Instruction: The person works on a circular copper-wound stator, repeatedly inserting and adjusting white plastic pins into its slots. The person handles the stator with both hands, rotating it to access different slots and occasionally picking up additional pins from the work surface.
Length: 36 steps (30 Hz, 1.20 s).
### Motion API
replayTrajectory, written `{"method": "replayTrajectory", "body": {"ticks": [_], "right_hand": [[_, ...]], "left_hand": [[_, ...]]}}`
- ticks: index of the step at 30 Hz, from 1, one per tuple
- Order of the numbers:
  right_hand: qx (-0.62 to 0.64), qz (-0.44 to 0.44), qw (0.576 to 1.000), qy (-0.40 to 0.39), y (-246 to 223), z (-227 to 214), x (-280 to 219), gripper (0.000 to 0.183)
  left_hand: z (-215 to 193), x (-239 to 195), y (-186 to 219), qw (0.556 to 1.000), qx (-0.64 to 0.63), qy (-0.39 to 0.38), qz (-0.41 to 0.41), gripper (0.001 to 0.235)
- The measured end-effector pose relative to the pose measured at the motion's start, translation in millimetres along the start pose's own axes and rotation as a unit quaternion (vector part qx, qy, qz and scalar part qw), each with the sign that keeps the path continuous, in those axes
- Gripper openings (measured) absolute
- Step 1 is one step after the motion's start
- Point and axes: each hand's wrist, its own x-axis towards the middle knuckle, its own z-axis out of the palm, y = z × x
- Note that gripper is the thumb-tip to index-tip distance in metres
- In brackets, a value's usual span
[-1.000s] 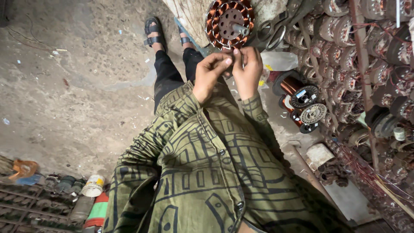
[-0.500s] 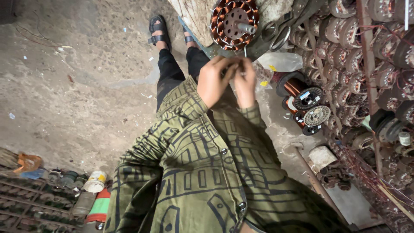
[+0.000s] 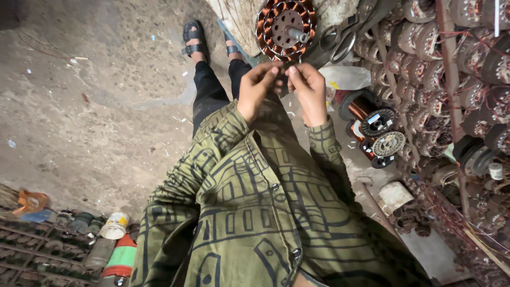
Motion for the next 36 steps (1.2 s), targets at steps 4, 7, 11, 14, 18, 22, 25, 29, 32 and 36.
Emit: {"method": "replayTrajectory", "body": {"ticks": [4, 7, 11, 14, 18, 22, 25, 29, 32, 36], "right_hand": [[0.045, 0.028, 0.999, -0.013, -1.5, -1.4, -8.9, 0.016], [-0.047, -0.005, 0.998, 0.035, -20.8, 7.9, -21.7, 0.017], [-0.334, -0.277, 0.886, 0.163, -56.8, 22.6, -37.5, 0.031], [-0.382, -0.357, 0.840, 0.142, -69.7, 24.8, -23.9, 0.031], [-0.361, -0.200, 0.902, 0.124, -54.9, 22.2, -2.2, 0.011], [-0.349, -0.109, 0.923, 0.121, -42.7, 26.4, -15.2, 0.011], [-0.425, -0.277, 0.849, 0.149, -49.0, 34.8, -26.3, 0.009], [-0.481, -0.322, 0.810, 0.093, -60.3, 40.4, -20.3, 0.013], [-0.424, -0.231, 0.873, 0.067, -60.3, 39.1, -5.7, 0.012], [-0.306, -0.165, 0.937, 0.035, -36.9, 20.2, 5.0, 0.008]], "left_hand": [[3.9, 13.4, -7.6, 0.979, -0.162, -0.067, -0.109, 0.036], [9.8, 14.3, -6.4, 0.973, -0.188, -0.045, -0.127, 0.038], [14.6, 10.2, -5.9, 0.972, -0.200, -0.059, -0.109, 0.039], [17.8, 8.3, -10.7, 0.971, -0.213, -0.063, -0.093, 0.039], [21.4, 8.5, -15.9, 0.962, -0.251, -0.064, -0.082, 0.037], [22.1, 16.7, -12.9, 0.969, -0.223, -0.002, -0.104, 0.032], [23.2, 18.7, -17.4, 0.989, -0.133, 0.036, -0.056, 0.027], [18.7, 9.5, -22.1, 0.995, -0.056, 0.074, 0.023, 0.024], [19.7, 0.5, -6.2, 0.995, -0.017, 0.088, 0.051, 0.021], [27.1, -20.7, 18.8, 0.980, 0.143, 0.110, 0.086, 0.019]]}}
